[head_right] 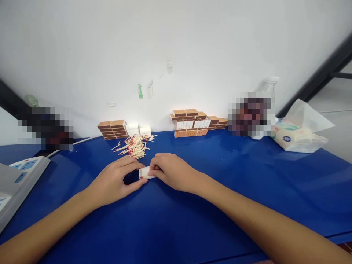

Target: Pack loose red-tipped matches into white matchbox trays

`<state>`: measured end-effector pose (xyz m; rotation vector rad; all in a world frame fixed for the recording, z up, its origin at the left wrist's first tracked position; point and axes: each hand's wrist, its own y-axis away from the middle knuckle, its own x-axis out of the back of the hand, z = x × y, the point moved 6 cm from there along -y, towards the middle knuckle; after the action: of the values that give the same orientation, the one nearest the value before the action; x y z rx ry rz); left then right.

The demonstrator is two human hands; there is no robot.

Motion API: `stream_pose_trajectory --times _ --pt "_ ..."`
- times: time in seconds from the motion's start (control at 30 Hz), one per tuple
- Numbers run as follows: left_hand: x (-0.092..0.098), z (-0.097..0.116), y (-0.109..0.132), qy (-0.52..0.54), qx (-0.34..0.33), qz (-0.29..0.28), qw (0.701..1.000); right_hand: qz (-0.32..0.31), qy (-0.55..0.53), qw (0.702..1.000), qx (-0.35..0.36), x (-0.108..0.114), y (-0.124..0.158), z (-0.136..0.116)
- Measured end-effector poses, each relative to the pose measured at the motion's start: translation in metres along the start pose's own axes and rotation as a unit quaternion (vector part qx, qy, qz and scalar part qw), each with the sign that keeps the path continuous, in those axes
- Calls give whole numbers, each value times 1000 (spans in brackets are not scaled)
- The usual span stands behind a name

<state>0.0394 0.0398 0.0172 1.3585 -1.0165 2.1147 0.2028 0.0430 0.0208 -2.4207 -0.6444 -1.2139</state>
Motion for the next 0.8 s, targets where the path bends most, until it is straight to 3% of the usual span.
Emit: stream_pose_trajectory --times 0.2,0.3,0.43,0.6,0.8 --pt "1 1 1 0 -6 6 1000 8 -2 1000 18 -1 1 -3" --pt "1 1 1 0 -8 6 1000 49 17 998 27 13 0 1" --pt "2 3 1 1 -13 14 1000 105 87 991 14 36 -5 29" --pt "2 4 3 2 -13 12 1000 54 48 997 -5 35 -13 62" --pt "2 5 3 -4 -12 11 1000 10 36 999 3 23 -11 52"
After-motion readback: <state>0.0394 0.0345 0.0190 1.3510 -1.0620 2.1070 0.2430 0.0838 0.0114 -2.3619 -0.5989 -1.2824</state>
